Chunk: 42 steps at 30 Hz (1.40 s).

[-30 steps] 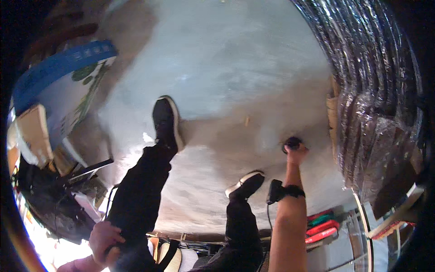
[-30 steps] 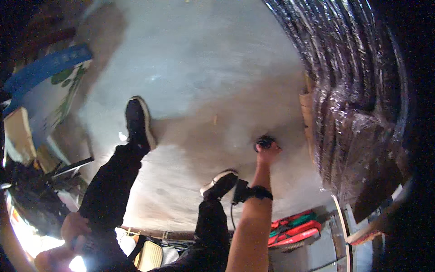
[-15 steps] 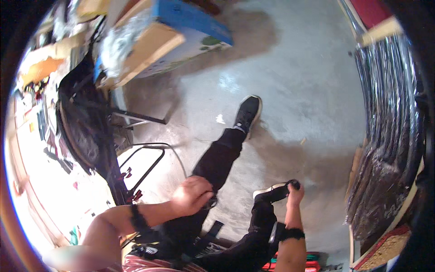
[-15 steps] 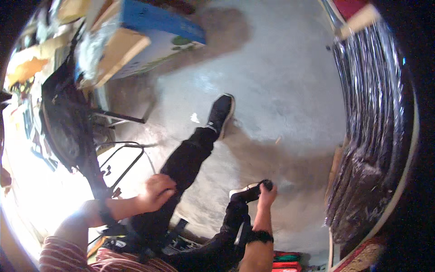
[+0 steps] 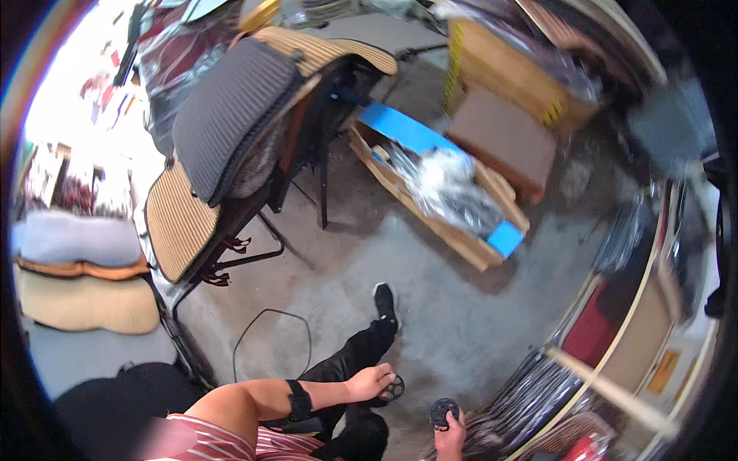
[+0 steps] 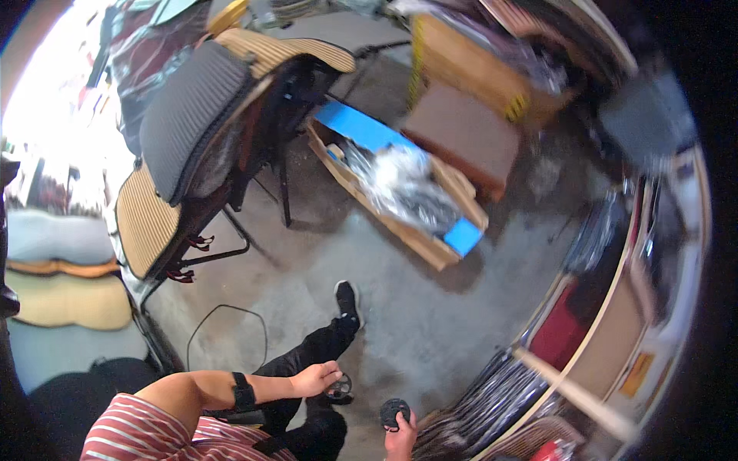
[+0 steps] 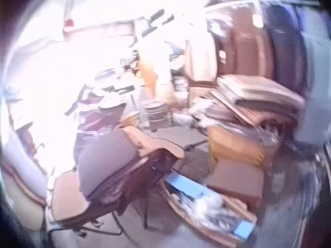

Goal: The person assembles a set of car floor mats by attaching black circular fasteners to the corners of beige and black ribbed mats. They pick up fasteners from the floor, thread straps through mat holes, and secure the fasteners to hold the mats together.

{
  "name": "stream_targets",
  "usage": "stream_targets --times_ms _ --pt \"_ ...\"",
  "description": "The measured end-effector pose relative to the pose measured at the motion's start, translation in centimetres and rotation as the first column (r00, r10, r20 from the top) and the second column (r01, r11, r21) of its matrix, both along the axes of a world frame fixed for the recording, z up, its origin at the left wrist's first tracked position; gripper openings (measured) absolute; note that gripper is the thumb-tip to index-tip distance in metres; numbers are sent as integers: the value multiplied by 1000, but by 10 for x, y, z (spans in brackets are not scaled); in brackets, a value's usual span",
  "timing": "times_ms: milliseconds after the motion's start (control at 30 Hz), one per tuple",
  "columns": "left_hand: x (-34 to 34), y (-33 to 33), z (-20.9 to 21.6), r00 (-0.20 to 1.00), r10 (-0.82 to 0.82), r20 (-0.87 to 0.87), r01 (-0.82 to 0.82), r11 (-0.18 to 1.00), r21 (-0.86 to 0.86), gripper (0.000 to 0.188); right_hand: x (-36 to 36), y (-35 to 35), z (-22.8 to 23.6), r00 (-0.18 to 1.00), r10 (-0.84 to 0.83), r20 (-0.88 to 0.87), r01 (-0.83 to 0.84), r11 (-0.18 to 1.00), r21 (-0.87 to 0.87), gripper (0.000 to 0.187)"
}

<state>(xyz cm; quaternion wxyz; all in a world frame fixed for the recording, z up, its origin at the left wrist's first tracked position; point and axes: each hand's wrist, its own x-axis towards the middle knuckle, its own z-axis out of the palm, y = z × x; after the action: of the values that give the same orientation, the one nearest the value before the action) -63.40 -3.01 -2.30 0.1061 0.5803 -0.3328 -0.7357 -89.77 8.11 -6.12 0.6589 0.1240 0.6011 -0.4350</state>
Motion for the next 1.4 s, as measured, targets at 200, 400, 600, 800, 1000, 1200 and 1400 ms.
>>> stream_targets --times_ms 200,400,600,800,1000,1200,1400 --pt "64 -115 59 957 254 -138 -282 924 -257 10 68 -181 92 968 248 -28 -249 957 -148 40" --pt "154 -215 158 848 484 -215 -529 787 -317 11 190 -345 161 795 562 230 -427 786 -447 34" --pt "223 -235 216 693 588 -417 -720 592 -362 11 298 -440 207 408 783 469 -383 613 -691 35" --pt "278 -245 219 504 785 -361 -850 377 -367 10 399 -479 238 558 775 297 -699 632 -335 28" --pt "318 -308 220 460 836 -298 -847 314 -428 10 452 -557 245 234 963 134 -856 270 -442 24" --pt "330 -418 219 666 740 -96 -666 532 -523 10 465 -650 241 -77 969 -233 -910 -164 -381 22" --pt "354 -495 191 671 626 398 -71 589 -805 23 455 -725 245 274 957 -91 -935 243 -259 28"
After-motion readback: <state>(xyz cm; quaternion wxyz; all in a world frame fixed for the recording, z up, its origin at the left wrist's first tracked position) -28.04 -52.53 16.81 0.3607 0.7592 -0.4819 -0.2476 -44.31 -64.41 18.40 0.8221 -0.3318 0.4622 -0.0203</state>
